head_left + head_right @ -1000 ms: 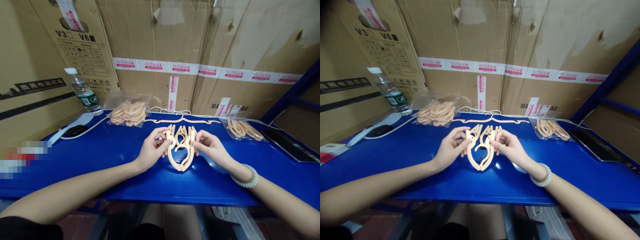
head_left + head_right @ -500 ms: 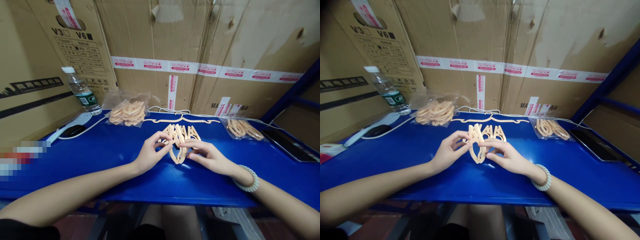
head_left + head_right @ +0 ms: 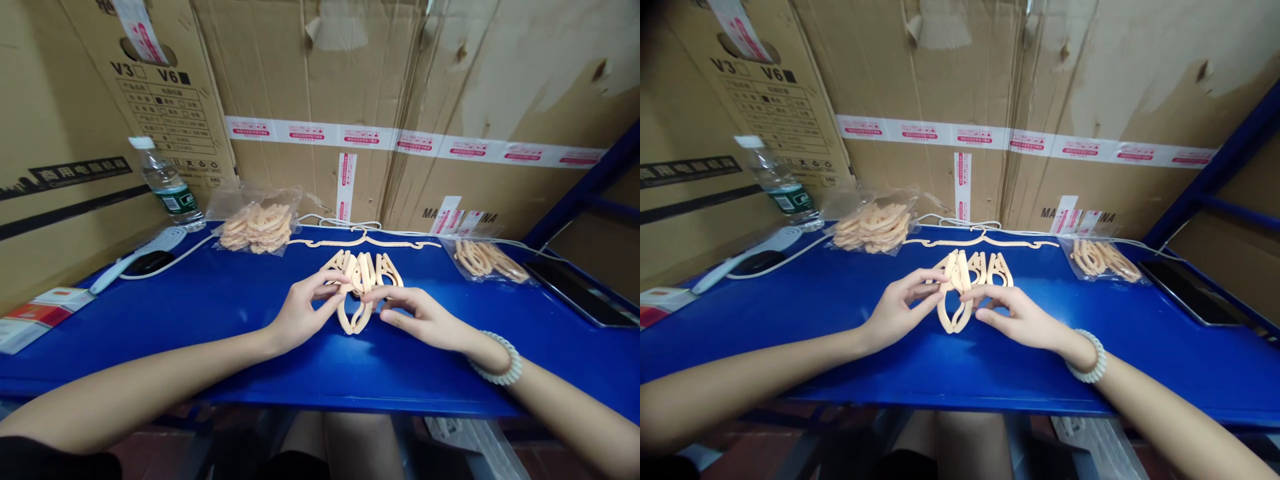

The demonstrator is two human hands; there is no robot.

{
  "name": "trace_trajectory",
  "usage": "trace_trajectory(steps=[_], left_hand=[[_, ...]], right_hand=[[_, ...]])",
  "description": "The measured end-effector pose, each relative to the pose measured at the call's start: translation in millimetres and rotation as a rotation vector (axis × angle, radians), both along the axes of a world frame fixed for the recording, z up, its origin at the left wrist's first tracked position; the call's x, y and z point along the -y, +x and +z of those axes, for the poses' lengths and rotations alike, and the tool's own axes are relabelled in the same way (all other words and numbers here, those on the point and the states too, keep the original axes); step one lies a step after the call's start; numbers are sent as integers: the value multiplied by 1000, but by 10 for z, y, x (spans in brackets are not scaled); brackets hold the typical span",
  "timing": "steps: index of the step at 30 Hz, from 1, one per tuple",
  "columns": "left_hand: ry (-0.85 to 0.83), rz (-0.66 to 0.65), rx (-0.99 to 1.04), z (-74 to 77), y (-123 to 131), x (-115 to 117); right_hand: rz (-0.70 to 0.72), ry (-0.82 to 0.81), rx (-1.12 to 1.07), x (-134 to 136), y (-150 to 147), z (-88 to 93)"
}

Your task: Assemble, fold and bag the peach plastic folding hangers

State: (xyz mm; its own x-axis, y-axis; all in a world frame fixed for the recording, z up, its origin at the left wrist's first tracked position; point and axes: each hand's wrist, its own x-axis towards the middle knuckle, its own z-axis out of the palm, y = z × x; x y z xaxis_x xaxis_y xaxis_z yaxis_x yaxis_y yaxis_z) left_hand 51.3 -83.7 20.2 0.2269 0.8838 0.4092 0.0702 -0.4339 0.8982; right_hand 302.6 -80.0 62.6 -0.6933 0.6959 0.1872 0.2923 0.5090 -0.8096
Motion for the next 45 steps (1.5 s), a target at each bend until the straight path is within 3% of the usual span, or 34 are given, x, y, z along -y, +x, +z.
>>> trace_trajectory(steps=[8,12,16,19,22,26,32,37,45], left_hand=[[76,-184,-19,27,-32,48],[160,-148,-102,39,-69,39],[196,-91,-164,27,-92,-7],[263,-81,-260,29,-99,-27],[312,-112,-417,35,-105,-23],[396,-134,-649,25,-108,-1],[388,-139,-852,-12,-105,12],[395,-155,-892,-48,-117,9],[394,-127,-878,-68,-123,-1]], right_hand=[[-32,-176,-73,-49,50,47],[-203,-97,-90,-218,293,199],[-359,-68,86,-445,688,318],[-324,-85,322,-534,910,320],[-205,11,425,-537,1005,282],[-152,103,524,-495,985,241],[-242,139,617,-454,858,213],[-241,196,573,-482,842,145],[-253,283,721,-556,815,30]])
